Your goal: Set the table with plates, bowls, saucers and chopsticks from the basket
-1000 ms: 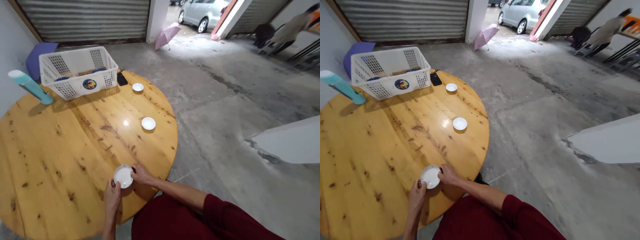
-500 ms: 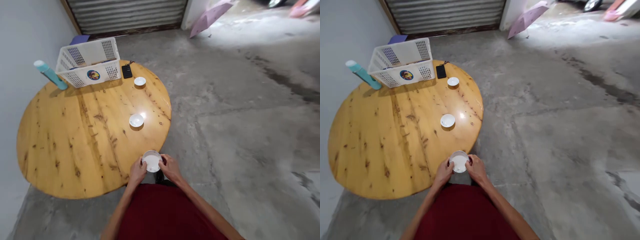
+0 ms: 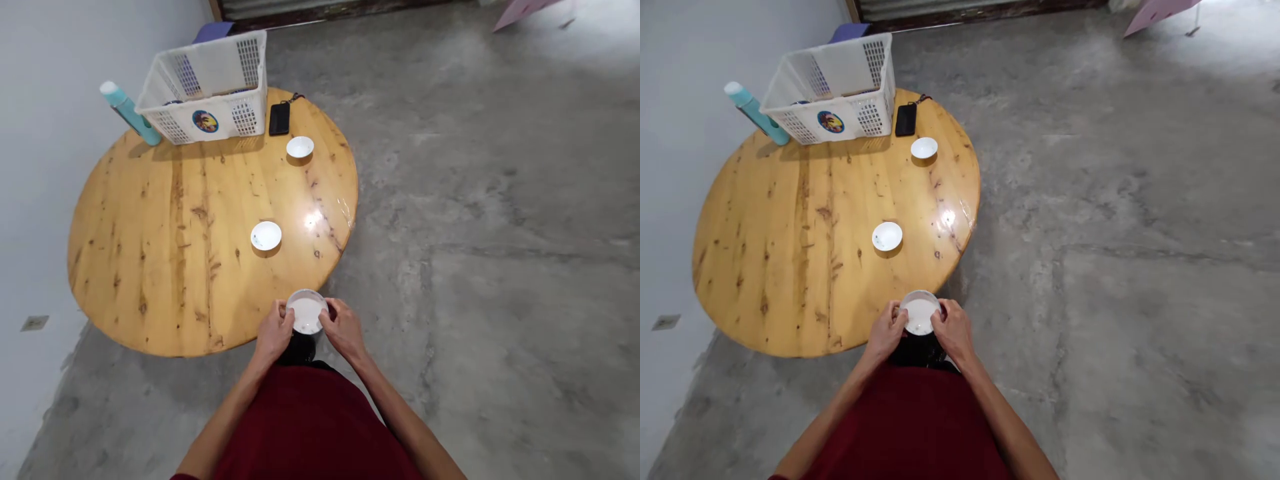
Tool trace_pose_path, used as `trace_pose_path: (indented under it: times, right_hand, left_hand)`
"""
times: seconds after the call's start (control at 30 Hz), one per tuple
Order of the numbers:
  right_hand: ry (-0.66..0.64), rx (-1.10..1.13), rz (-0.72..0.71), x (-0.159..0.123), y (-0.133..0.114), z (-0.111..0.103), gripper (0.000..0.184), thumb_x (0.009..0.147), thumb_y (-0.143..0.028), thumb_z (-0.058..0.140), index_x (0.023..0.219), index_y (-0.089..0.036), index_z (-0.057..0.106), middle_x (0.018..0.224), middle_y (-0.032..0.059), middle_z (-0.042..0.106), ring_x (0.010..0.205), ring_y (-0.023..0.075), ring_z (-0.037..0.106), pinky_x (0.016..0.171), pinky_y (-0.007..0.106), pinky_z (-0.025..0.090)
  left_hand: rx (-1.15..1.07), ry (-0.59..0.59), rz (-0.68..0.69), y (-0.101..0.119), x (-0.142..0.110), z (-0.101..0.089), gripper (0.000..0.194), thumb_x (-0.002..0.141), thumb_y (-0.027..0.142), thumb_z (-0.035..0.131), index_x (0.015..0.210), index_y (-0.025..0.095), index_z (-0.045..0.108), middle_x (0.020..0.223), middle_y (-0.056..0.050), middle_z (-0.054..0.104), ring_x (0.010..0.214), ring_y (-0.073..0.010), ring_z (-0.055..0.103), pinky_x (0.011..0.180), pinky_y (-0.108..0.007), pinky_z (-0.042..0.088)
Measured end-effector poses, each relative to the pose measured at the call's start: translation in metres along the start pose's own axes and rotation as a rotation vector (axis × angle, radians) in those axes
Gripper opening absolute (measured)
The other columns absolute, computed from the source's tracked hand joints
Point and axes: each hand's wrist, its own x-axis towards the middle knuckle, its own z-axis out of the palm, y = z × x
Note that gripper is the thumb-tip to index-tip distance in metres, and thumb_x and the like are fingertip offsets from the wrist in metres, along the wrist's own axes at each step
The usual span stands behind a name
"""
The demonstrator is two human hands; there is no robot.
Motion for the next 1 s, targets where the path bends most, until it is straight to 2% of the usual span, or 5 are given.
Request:
trace_pose_path:
  times: [0.23, 0.4, 0.67, 0.87, 1.0]
  right_hand:
    - [-0.057, -0.144, -0.22, 0.104, -0.037, -0.004, 0.03, 0.085, -0.028, 0.047, 0.094, -0.015, 0.072, 0.082, 0.0085, 0.069, 0.075, 0.0209, 0.062, 0.072, 0.031, 0.045]
    - [-0.151, -0.21, -0.3, 0.165, -0.061, 0.019, 0.031, 0.087, -0.027, 0.048, 0.098, -0.014, 0.074, 0.086, 0.0095, 0.068, 0.074, 0.0205, 0.061, 0.074, 0.031, 0.046]
    - [-0.251, -0.281, -0.279, 0.211, -0.075, 0.058, 0.029, 0.088, -0.023, 0.048, 0.098, -0.014, 0.073, 0.086, 0.0085, 0.061, 0.076, 0.0207, 0.058, 0.075, 0.03, 0.045]
    - [-0.388, -0.419, -0.361, 0.235, -0.079, 0.066, 0.027, 0.092, -0.021, 0.045, 0.1, -0.014, 0.07, 0.086, 0.0082, 0.059, 0.075, 0.0207, 0.054, 0.072, 0.028, 0.043]
    - [-0.533, -0.523, -0.419, 0.251, -0.087, 0.062, 0.03, 0.096, -0.021, 0.045, 0.112, -0.012, 0.068, 0.098, 0.012, 0.062, 0.082, 0.0221, 0.058, 0.076, 0.029, 0.046]
  left_hand:
    - [-0.033, 0.249, 0.041, 0.039, 0.059, -0.021, 0.019, 0.096, 0.034, 0.045, 0.104, 0.021, 0.057, 0.087, -0.003, 0.071, 0.077, -0.0181, 0.068, 0.07, -0.027, 0.046]
    - [0.15, 0.407, -0.023, 0.051, 0.101, -0.046, 0.026, 0.096, 0.027, 0.044, 0.113, 0.018, 0.061, 0.089, -0.007, 0.073, 0.083, -0.0229, 0.07, 0.075, -0.03, 0.047]
    - [0.394, 0.485, -0.185, 0.053, 0.146, -0.066, 0.029, 0.098, 0.024, 0.042, 0.11, 0.016, 0.067, 0.103, -0.015, 0.07, 0.094, -0.028, 0.068, 0.078, -0.034, 0.049]
    - [0.428, 0.486, -0.282, 0.052, 0.16, -0.061, 0.033, 0.099, 0.024, 0.04, 0.117, 0.014, 0.065, 0.11, -0.017, 0.07, 0.1, -0.03, 0.068, 0.083, -0.037, 0.052]
    - [0.398, 0.528, -0.331, 0.056, 0.166, -0.055, 0.037, 0.097, 0.021, 0.043, 0.129, 0.012, 0.06, 0.116, -0.018, 0.069, 0.106, -0.0302, 0.067, 0.087, -0.039, 0.053]
